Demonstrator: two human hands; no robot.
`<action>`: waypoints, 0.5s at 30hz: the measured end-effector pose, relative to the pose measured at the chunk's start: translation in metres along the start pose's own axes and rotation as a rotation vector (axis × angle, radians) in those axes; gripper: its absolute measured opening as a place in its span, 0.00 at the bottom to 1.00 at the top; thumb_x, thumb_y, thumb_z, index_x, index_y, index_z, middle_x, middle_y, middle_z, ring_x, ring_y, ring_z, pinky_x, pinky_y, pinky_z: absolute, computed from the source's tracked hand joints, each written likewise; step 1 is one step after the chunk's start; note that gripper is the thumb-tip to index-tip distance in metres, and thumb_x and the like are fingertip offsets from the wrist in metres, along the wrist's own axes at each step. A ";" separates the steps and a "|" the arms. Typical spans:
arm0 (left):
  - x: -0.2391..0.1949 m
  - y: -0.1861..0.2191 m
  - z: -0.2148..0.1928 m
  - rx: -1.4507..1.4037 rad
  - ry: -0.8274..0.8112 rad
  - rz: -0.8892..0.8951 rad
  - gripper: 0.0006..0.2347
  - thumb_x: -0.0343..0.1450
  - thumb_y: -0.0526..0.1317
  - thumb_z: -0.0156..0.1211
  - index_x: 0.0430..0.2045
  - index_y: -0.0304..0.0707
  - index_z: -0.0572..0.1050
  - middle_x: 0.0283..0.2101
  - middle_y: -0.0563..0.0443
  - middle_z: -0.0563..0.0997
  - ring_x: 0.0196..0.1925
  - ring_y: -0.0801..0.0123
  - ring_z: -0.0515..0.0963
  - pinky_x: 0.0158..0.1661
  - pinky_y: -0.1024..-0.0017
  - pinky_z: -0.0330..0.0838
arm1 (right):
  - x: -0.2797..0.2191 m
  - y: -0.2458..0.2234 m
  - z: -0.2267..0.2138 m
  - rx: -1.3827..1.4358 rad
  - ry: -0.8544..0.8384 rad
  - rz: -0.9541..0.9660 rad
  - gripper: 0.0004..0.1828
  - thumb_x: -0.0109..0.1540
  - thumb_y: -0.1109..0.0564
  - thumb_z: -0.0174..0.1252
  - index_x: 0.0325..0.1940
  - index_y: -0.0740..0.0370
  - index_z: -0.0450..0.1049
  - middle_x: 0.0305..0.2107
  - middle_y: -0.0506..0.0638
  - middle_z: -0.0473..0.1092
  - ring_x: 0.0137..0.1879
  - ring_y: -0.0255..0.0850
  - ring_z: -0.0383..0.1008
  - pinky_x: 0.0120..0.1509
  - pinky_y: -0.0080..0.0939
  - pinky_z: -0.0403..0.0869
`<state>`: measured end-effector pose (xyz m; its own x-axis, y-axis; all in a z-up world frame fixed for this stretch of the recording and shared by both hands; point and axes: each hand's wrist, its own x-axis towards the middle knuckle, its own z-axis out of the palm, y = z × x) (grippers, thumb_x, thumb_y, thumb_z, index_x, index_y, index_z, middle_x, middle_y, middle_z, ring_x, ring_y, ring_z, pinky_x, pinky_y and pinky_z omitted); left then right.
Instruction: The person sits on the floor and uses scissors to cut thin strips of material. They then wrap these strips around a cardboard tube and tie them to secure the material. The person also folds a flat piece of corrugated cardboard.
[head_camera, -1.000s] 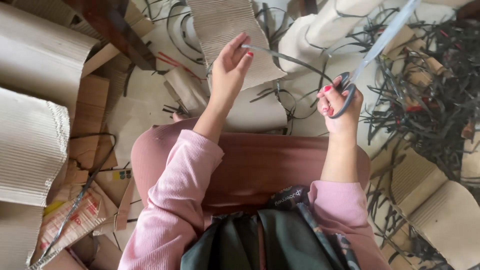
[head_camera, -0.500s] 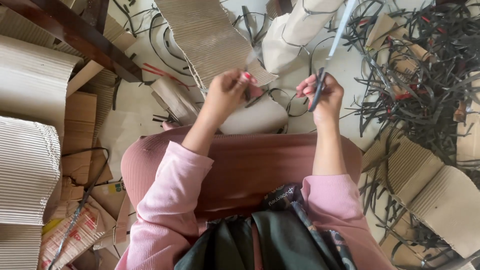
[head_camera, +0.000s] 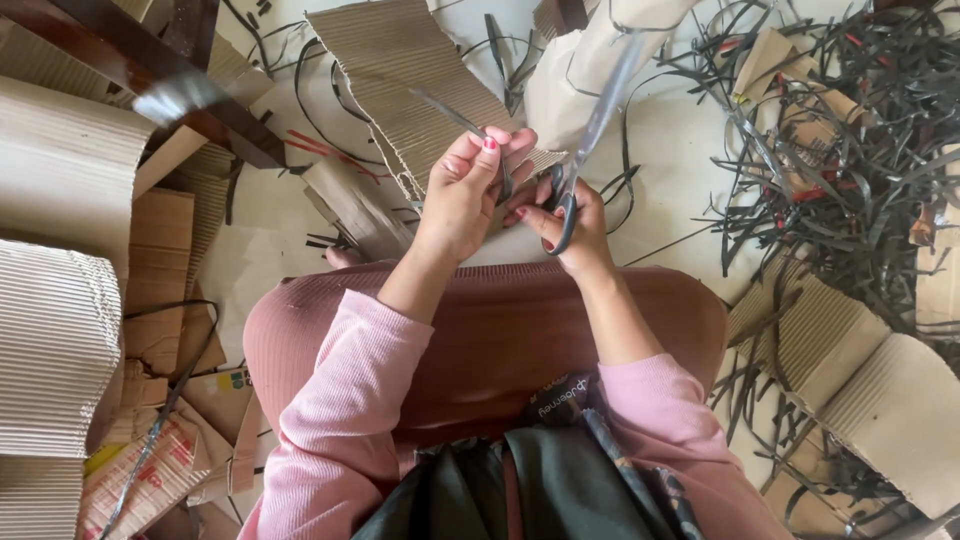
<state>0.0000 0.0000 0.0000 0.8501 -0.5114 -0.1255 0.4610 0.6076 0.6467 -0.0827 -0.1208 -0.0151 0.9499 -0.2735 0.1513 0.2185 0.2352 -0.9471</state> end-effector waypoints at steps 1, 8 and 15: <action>0.001 -0.001 -0.001 -0.008 -0.003 0.017 0.07 0.79 0.41 0.53 0.45 0.37 0.74 0.53 0.38 0.82 0.60 0.57 0.79 0.61 0.52 0.73 | 0.000 -0.010 0.005 0.021 -0.014 0.007 0.15 0.57 0.69 0.70 0.36 0.67 0.67 0.35 0.66 0.76 0.41 0.47 0.81 0.50 0.44 0.79; -0.006 -0.013 0.016 -0.163 -0.006 0.119 0.07 0.80 0.40 0.51 0.44 0.36 0.72 0.53 0.37 0.82 0.58 0.57 0.80 0.60 0.55 0.75 | -0.009 0.034 0.001 -0.096 0.164 0.011 0.16 0.54 0.73 0.70 0.37 0.68 0.69 0.25 0.58 0.70 0.26 0.42 0.77 0.29 0.37 0.76; -0.013 0.010 0.022 0.034 -0.041 0.140 0.09 0.82 0.43 0.46 0.44 0.37 0.70 0.52 0.34 0.81 0.57 0.53 0.82 0.55 0.52 0.79 | 0.010 0.006 -0.008 -0.030 0.310 -0.037 0.13 0.57 0.73 0.64 0.36 0.65 0.66 0.25 0.59 0.69 0.24 0.44 0.76 0.26 0.37 0.77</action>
<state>-0.0125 -0.0004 0.0243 0.8940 -0.4481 -0.0016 0.3291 0.6542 0.6810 -0.0741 -0.1299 -0.0217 0.8269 -0.5540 0.0969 0.2408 0.1930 -0.9512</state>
